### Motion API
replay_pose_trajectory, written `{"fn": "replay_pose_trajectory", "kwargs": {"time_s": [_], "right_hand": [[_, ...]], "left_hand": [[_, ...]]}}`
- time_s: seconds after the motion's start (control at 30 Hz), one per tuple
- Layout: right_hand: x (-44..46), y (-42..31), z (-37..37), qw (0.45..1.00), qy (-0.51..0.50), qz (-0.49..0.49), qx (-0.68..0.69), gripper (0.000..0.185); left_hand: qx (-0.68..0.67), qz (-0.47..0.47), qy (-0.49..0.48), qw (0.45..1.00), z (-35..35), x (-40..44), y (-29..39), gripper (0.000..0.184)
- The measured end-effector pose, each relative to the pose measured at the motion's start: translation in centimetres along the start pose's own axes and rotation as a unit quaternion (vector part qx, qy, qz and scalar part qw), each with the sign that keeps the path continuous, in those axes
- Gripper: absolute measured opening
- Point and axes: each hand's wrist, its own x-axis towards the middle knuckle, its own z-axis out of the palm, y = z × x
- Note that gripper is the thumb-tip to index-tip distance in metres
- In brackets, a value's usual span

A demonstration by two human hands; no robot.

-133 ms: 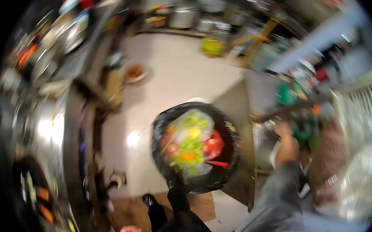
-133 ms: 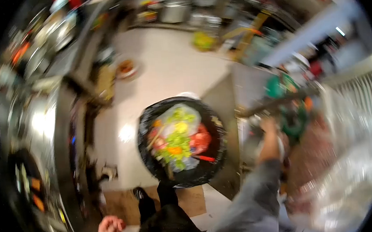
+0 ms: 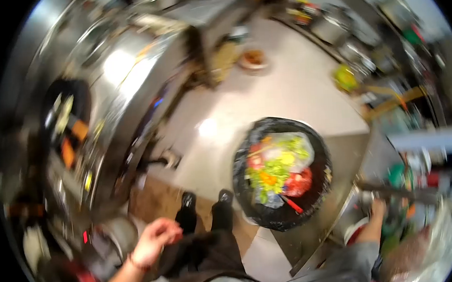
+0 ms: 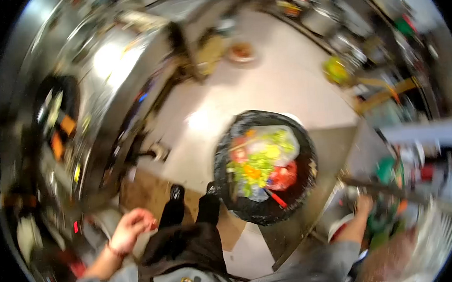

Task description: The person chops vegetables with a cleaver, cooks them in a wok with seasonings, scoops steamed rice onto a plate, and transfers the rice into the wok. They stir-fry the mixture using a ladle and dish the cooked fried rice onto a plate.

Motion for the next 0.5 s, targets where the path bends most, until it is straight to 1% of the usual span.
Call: {"fn": "replay_pose_trajectory", "kwargs": {"time_s": [0.03,0.07,0.1,0.13,0.17,0.2,0.23,0.27,0.3,0.33,0.37,0.4,0.43,0.47,0.5], "right_hand": [[5.4,4.8,4.8,0.985,0.011,-0.093,-0.147,0.043],[4.2,2.4,-0.2,0.956,-0.119,0.164,0.212,0.044],[3.1,0.6,0.1,0.794,-0.078,0.281,0.533,0.037],[2.7,2.2,0.1,0.698,-0.024,0.311,0.645,0.029],[2.4,3.8,0.5,0.625,0.031,0.316,0.713,0.023],[2.2,3.8,0.8,0.553,0.090,0.308,0.769,0.019],[1.9,3.3,0.8,0.505,0.143,0.285,0.802,0.020],[0.2,1.0,-0.8,0.492,0.190,0.253,0.811,0.020],[-1.0,-1.6,-1.1,0.515,0.220,0.211,0.801,0.020],[-3.3,-5.2,-3.5,0.544,0.262,0.146,0.784,0.020],[-6.4,-9.3,-5.8,0.604,0.316,0.039,0.731,0.020],[-9.1,-13.4,-7.6,0.643,0.368,-0.092,0.665,0.020],[-11.7,-17.6,-9.5,0.635,0.369,-0.203,0.648,0.020],[-14.0,-22.5,-12.0,0.545,0.240,-0.132,0.792,0.022],[-16.2,-27.4,-14.5,0.399,0.137,-0.028,0.906,0.025]], "left_hand": [[-0.012,0.011,-0.001,1.000,0.1,0.9,0.1,0.015],[-0.017,0.019,-0.007,1.000,0.2,1.2,-0.1,0.015],[-0.024,0.047,-0.012,0.999,-1.2,1.0,-0.1,0.016],[-0.055,0.037,-0.014,0.998,-1.1,0.6,-0.8,0.017],[-0.073,0.045,-0.022,0.996,-1.8,1.0,-0.4,0.017],[-0.089,0.045,-0.031,0.995,-3.1,1.4,-0.9,0.017],[-0.109,0.041,-0.047,0.992,-3.7,1.3,-2.0,0.017],[-0.106,0.028,-0.048,0.993,-4.4,1.1,-2.0,0.017],[-0.122,0.036,-0.044,0.991,-4.9,-0.1,-2.4,0.018],[-0.116,0.041,-0.050,0.991,-5.8,0.3,-3.0,0.018],[-0.116,0.048,-0.052,0.991,-7.0,0.3,-3.5,0.018],[-0.132,0.076,-0.068,0.986,-7.9,0.1,-3.5,0.018],[-0.138,0.084,-0.060,0.985,-9.1,-0.5,-4.1,0.018],[-0.122,0.090,-0.055,0.987,-10.5,-1.1,-4.5,0.018],[-0.131,0.113,-0.054,0.984,-11.9,-1.3,-5.3,0.018]]}}
